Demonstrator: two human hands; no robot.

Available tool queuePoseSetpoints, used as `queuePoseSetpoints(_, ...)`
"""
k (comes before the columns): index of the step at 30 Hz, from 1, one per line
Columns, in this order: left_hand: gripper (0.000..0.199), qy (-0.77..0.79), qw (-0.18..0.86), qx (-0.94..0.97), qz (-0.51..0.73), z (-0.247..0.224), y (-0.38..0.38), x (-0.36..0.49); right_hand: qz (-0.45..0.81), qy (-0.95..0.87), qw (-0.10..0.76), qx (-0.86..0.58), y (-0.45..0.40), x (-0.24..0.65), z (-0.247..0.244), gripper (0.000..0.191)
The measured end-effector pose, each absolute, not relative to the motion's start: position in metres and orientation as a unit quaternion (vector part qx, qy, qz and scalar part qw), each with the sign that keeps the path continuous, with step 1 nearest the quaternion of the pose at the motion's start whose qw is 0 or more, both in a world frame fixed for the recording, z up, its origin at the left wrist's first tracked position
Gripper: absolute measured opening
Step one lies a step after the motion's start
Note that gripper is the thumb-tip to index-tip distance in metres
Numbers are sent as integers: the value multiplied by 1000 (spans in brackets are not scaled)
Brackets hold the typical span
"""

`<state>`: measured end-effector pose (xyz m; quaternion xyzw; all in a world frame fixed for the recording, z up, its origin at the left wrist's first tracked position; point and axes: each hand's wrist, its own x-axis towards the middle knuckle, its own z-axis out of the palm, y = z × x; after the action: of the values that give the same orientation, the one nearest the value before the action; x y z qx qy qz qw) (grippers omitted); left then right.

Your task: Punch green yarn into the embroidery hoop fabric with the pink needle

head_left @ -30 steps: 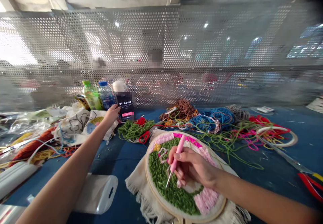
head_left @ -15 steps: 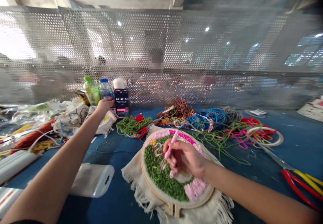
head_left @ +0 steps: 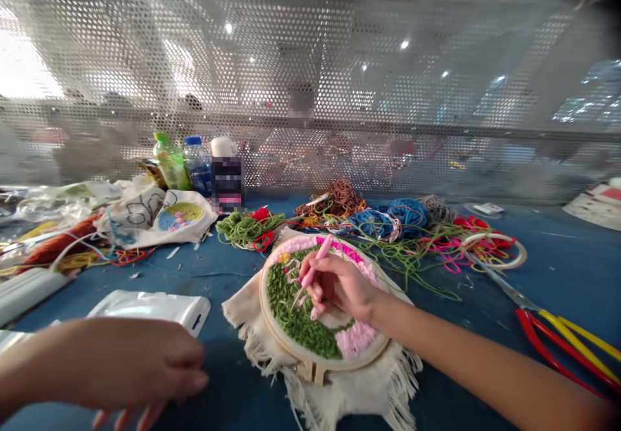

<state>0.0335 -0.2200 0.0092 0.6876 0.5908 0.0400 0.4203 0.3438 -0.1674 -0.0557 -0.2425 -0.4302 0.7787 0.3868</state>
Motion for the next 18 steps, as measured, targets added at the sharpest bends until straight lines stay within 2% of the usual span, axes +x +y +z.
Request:
queuePoseSetpoints(1, 34, 566, 474, 671, -66, 1, -230, 41, 777, -432, 388, -243, -167, 344, -56, 19)
queuePoseSetpoints(3, 38, 537, 481, 692, -47, -7, -238, 53, 772, -438, 389, -246, -168, 345, -56, 19)
queuePoseSetpoints(6, 43, 542, 455, 705, 48, -5, -230, 64, 763, -449, 392, -250, -169, 345, -57, 19)
queuePoseSetpoints(9, 49, 523, 470, 708, 65, -5, -217, 68, 751, -454, 408, -251, -169, 344, -57, 16)
queuePoseSetpoints(12, 36, 520, 449, 724, 68, -5, -207, 78, 745, -456, 419, -248, -170, 343, -57, 15)
queuePoseSetpoints(14, 33, 539, 389, 740, 100, -3, -204, 90, 744, -457, 419, -248, -171, 343, -57, 16)
queuePoseSetpoints(16, 32, 539, 259, 785, 162, 0, -203, 101, 744, -460, 416, -249, -172, 343, -57, 17)
queuePoseSetpoints(18, 25, 471, 119, 848, 212, -2, -205, 110, 742, -462, 416, -251, -173, 343, -56, 18)
